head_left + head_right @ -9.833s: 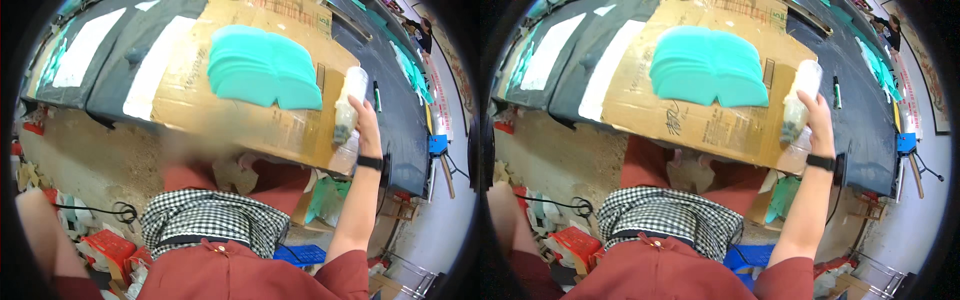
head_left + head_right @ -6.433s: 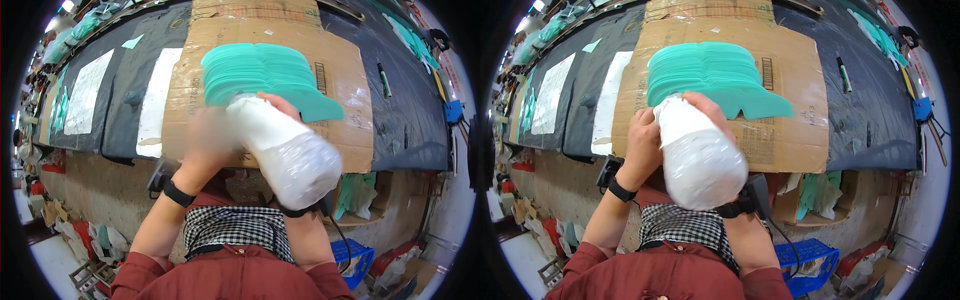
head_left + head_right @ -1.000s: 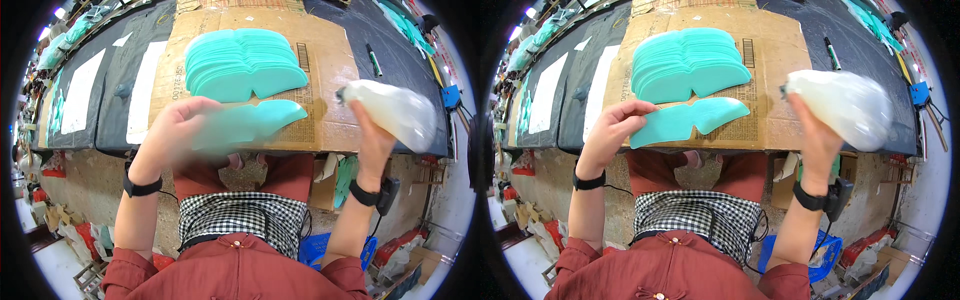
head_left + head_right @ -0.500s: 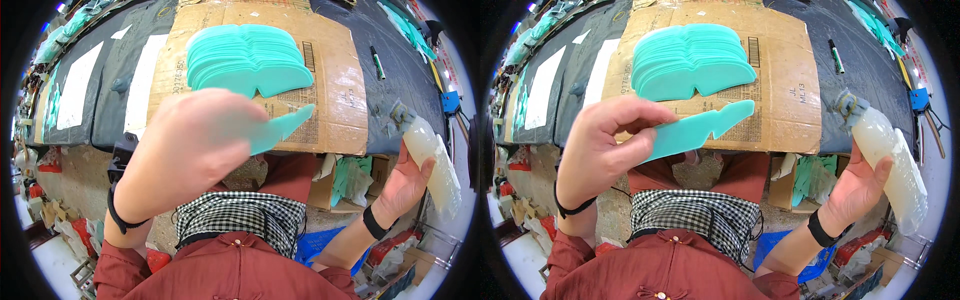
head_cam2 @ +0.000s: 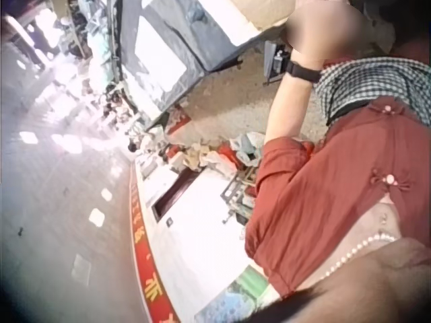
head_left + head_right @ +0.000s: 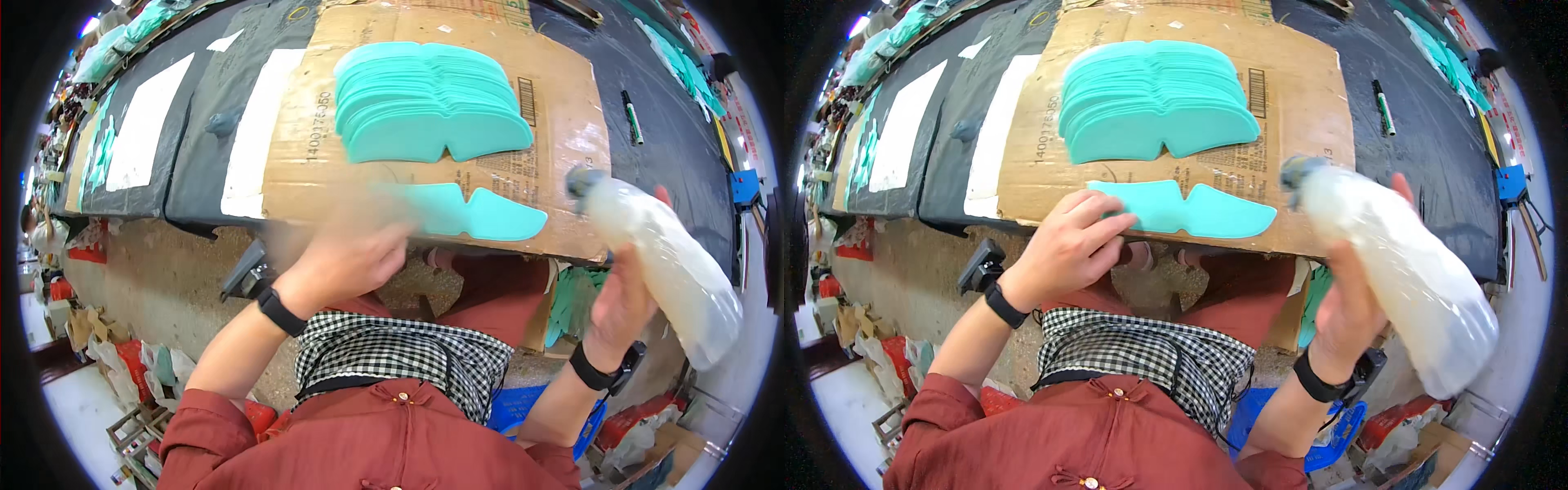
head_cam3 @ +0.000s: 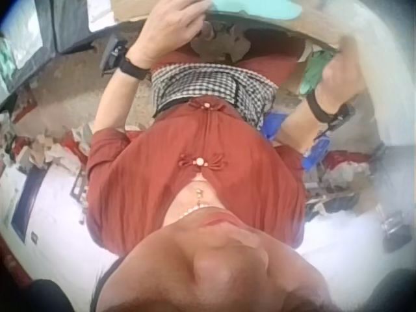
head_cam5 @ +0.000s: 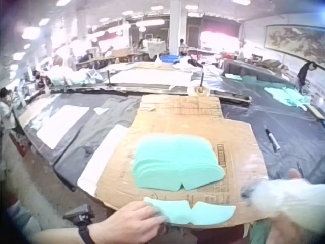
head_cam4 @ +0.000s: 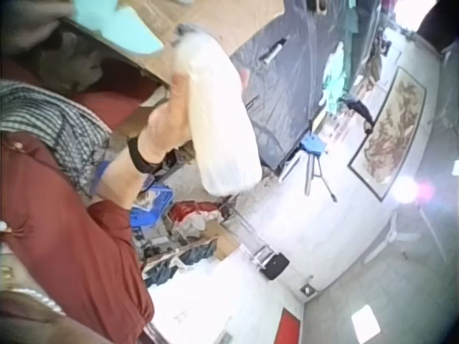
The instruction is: Applying liquid adhesive from a plastic bottle to green synthetic shoe upper components at a factory workbench.
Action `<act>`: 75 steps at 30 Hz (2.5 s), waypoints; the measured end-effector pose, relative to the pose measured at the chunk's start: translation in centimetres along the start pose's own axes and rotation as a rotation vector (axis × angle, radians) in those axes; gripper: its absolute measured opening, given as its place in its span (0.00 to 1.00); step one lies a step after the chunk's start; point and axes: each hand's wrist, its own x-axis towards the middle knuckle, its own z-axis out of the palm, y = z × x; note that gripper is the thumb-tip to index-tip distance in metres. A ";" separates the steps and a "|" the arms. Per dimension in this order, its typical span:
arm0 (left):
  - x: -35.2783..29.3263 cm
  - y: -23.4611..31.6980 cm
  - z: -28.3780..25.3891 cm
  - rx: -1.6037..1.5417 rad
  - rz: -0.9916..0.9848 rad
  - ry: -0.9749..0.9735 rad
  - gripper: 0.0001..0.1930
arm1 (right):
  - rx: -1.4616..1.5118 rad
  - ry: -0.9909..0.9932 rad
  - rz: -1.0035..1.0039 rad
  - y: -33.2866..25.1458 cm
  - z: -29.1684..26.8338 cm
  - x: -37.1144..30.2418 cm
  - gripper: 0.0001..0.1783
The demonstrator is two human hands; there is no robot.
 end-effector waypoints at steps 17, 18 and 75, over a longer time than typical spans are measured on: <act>-5.4 -1.6 -2.7 -0.165 -0.306 0.296 0.14 | -0.406 -0.566 -0.386 5.2 16.7 -3.7 0.23; -5.7 -2.0 -2.9 -0.147 -0.262 0.319 0.14 | -0.412 -0.564 -0.387 5.0 15.9 -3.7 0.23; 2.1 -5.9 -4.5 0.003 -0.362 0.289 0.20 | -0.001 0.403 0.199 3.2 -0.7 -0.4 0.26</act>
